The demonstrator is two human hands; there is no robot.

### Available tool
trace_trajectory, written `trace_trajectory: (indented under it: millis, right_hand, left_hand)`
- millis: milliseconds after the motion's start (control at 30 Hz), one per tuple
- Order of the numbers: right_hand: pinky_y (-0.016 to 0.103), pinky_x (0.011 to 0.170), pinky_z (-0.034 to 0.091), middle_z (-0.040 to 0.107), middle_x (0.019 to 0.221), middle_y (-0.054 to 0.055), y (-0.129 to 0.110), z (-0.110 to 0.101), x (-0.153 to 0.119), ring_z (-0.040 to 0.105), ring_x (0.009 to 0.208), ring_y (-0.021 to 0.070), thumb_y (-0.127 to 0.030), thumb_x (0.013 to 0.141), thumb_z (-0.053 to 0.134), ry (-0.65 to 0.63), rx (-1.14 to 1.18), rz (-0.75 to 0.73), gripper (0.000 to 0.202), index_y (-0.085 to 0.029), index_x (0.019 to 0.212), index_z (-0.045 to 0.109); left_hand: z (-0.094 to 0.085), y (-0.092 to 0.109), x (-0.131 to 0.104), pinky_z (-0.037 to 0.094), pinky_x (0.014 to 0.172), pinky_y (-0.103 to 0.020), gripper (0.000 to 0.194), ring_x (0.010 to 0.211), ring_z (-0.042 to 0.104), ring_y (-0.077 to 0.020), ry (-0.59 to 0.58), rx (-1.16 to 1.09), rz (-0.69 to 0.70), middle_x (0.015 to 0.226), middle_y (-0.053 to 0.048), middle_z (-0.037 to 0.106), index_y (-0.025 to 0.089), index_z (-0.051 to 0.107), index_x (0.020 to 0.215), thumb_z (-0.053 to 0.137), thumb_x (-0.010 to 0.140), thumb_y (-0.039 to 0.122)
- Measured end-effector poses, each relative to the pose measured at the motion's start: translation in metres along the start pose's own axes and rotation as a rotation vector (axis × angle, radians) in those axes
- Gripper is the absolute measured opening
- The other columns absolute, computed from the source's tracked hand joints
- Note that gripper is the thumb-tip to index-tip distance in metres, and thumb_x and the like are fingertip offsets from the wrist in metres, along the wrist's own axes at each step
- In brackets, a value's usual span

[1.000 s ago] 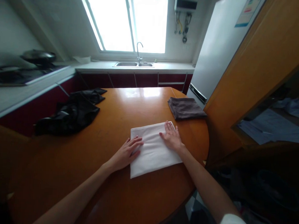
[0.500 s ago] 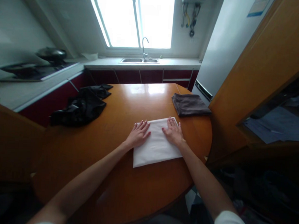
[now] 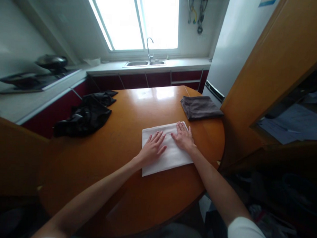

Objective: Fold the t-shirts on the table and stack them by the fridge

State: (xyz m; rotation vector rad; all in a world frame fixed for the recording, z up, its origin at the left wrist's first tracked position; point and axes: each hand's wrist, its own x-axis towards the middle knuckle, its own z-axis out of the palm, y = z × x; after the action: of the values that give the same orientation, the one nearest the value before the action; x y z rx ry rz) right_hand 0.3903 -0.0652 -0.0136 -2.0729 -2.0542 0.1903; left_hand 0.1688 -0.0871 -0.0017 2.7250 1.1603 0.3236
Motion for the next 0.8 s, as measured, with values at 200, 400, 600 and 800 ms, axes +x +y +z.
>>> trace_trajectory:
  millis: [200,400,600,800]
  right_hand:
    - [0.055,0.125,0.01,0.016,0.169,0.01,0.0,-0.001,-0.001,0.012,0.156,0.0258,-0.056,0.102,0.027,0.012,0.008,0.003,0.074,-0.012,0.162,0.022]
    - [0.055,0.125,0.011,0.018,0.169,0.011,0.0,-0.001,-0.002,0.013,0.156,0.0275,-0.056,0.101,0.029,0.023,0.009,-0.004,0.074,-0.012,0.161,0.023]
    - [0.055,0.124,0.011,0.019,0.168,0.011,-0.001,0.0,-0.002,0.014,0.156,0.0267,-0.056,0.102,0.028,0.027,0.026,-0.001,0.074,-0.014,0.161,0.024]
    - [0.055,0.124,0.01,0.018,0.168,0.011,0.0,-0.001,-0.001,0.014,0.156,0.0255,-0.056,0.102,0.029,0.015,0.039,0.019,0.073,-0.013,0.161,0.024]
  left_hand:
    - [-0.004,0.005,-0.023,0.016,0.127,-0.05,0.06,0.156,0.016,-0.0258,-0.029,-0.077,0.068,0.166,-0.007,0.027,0.024,0.033,0.158,0.035,0.104,0.049]
    - [-0.009,0.008,-0.032,0.012,0.127,-0.053,0.057,0.156,0.015,-0.0272,-0.079,-0.064,0.137,0.166,-0.004,0.028,0.029,0.04,0.155,0.039,0.102,0.05]
    - [-0.028,-0.017,0.0,0.019,0.125,-0.051,0.059,0.154,0.025,-0.0261,0.084,-0.081,-0.005,0.163,-0.008,0.036,0.023,0.037,0.157,0.034,0.104,0.05]
    - [-0.012,-0.058,0.025,0.013,0.124,-0.058,0.063,0.155,0.017,-0.0324,-0.018,0.023,-0.18,0.166,-0.01,0.028,0.023,0.036,0.157,0.039,0.101,0.053]
